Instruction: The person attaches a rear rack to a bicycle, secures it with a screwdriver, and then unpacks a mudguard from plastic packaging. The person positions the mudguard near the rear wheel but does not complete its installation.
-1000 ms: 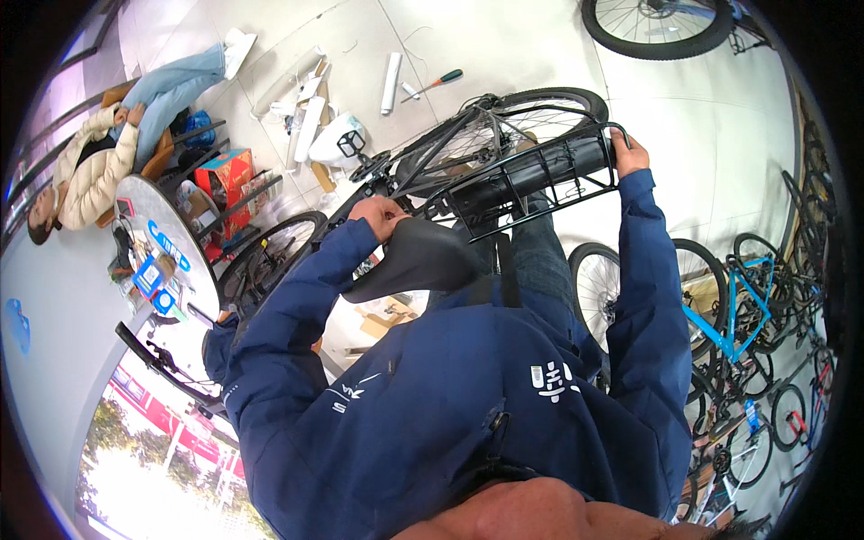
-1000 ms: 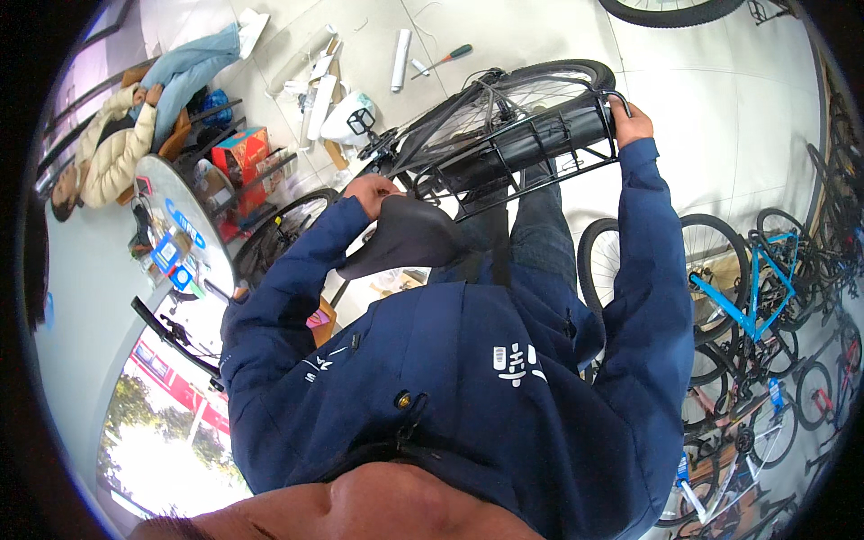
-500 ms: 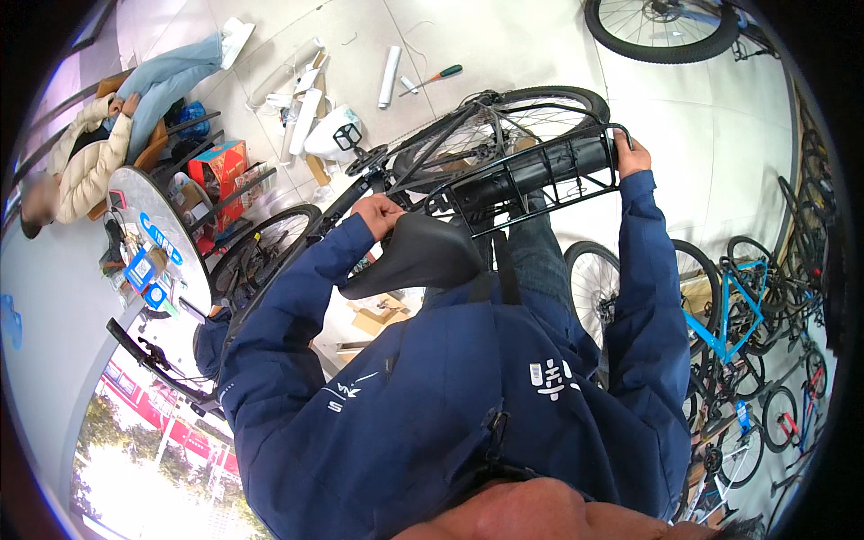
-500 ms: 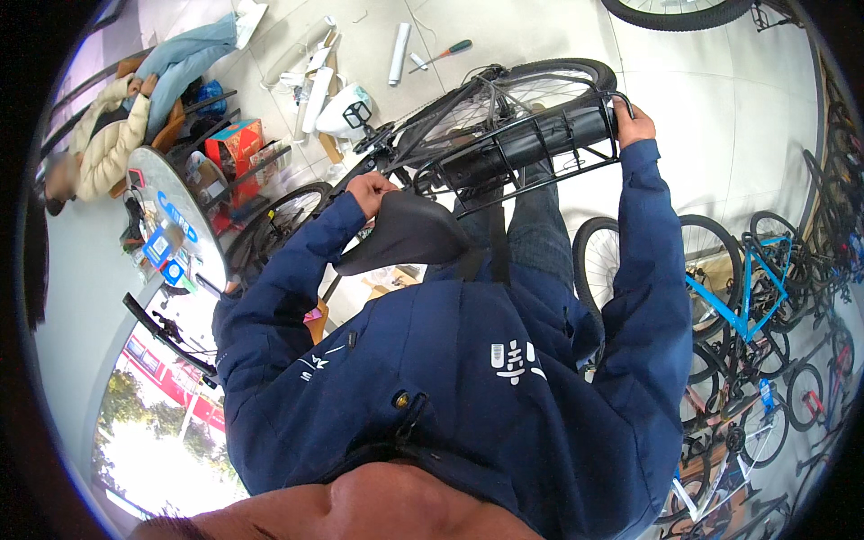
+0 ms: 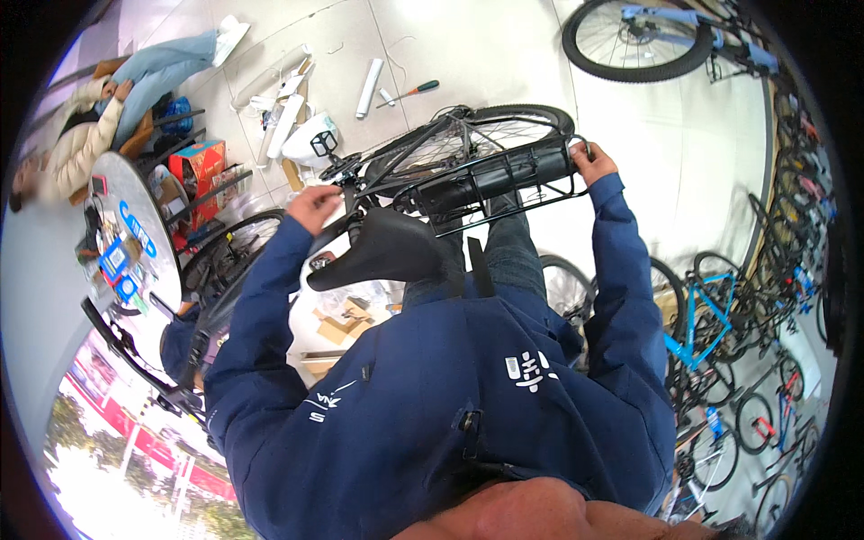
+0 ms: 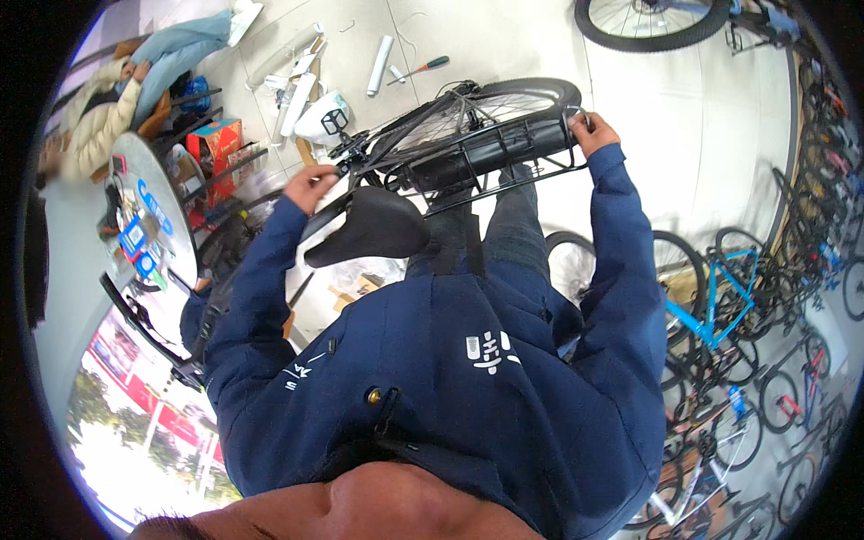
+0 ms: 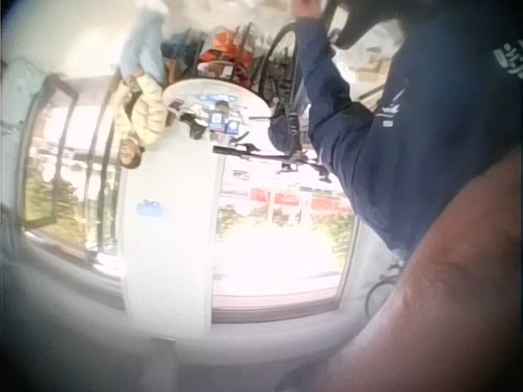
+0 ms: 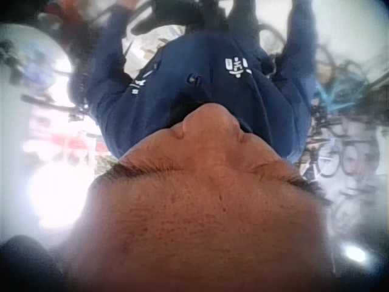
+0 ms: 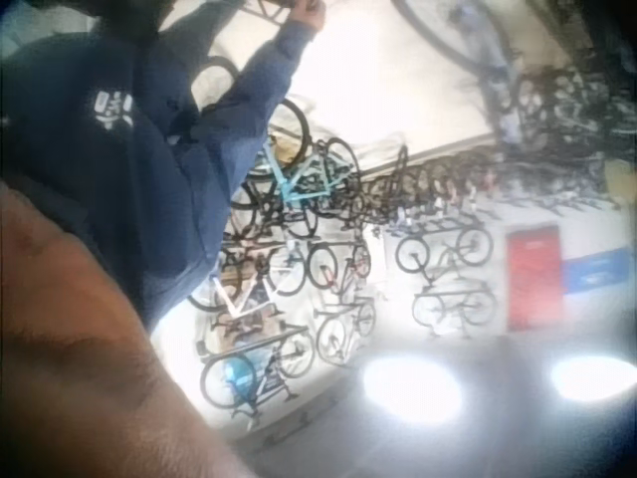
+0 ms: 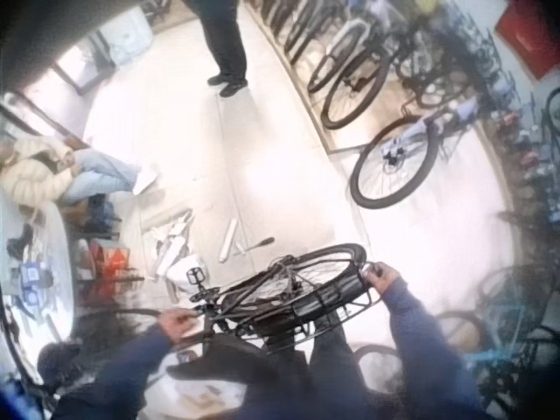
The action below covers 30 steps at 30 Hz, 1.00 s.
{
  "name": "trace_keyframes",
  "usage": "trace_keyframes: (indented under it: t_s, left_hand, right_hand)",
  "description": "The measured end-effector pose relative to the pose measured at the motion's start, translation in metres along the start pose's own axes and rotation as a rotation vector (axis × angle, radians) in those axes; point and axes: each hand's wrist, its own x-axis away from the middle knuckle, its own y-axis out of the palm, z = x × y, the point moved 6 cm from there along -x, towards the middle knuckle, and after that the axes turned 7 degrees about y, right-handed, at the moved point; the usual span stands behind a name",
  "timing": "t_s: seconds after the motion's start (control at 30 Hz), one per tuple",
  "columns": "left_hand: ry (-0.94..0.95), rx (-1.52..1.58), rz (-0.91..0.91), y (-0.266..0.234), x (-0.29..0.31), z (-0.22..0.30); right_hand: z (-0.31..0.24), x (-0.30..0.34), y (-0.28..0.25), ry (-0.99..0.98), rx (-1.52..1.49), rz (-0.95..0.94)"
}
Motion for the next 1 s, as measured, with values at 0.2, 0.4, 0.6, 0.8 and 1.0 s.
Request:
trace_keyframes:
  t_s: [0.2, 0.4, 0.6, 0.8, 1.0]
  left_hand:
    - [-0.024, 0.282, 0.767, -0.071, 0.11, 0.064]
    - [0.033, 0.369, 1.436, 0.051, 0.264, 0.103]
    - [-0.447, 0.908, 1.367, 0.365, 0.289, 0.002]
    - [-0.734, 0.509, 0.614, 0.586, 0.283, -0.004]
    - [-0.533, 0.06, 0.089, 0.645, 0.292, -0.005]
  right_hand:
    - [-0.006, 0.002, -0.008, 0.092, 0.113, -0.192]
    - [0.005, -0.006, -0.043, 0.081, -0.318, -0.333]
    - [0.121, -0.052, -0.128, 0.334, -0.036, -0.326]
    - [0.153, -0.06, -0.118, 0.367, 0.182, -0.495]
    - [0.143, -0.059, -0.076, 0.317, 0.128, -0.773]
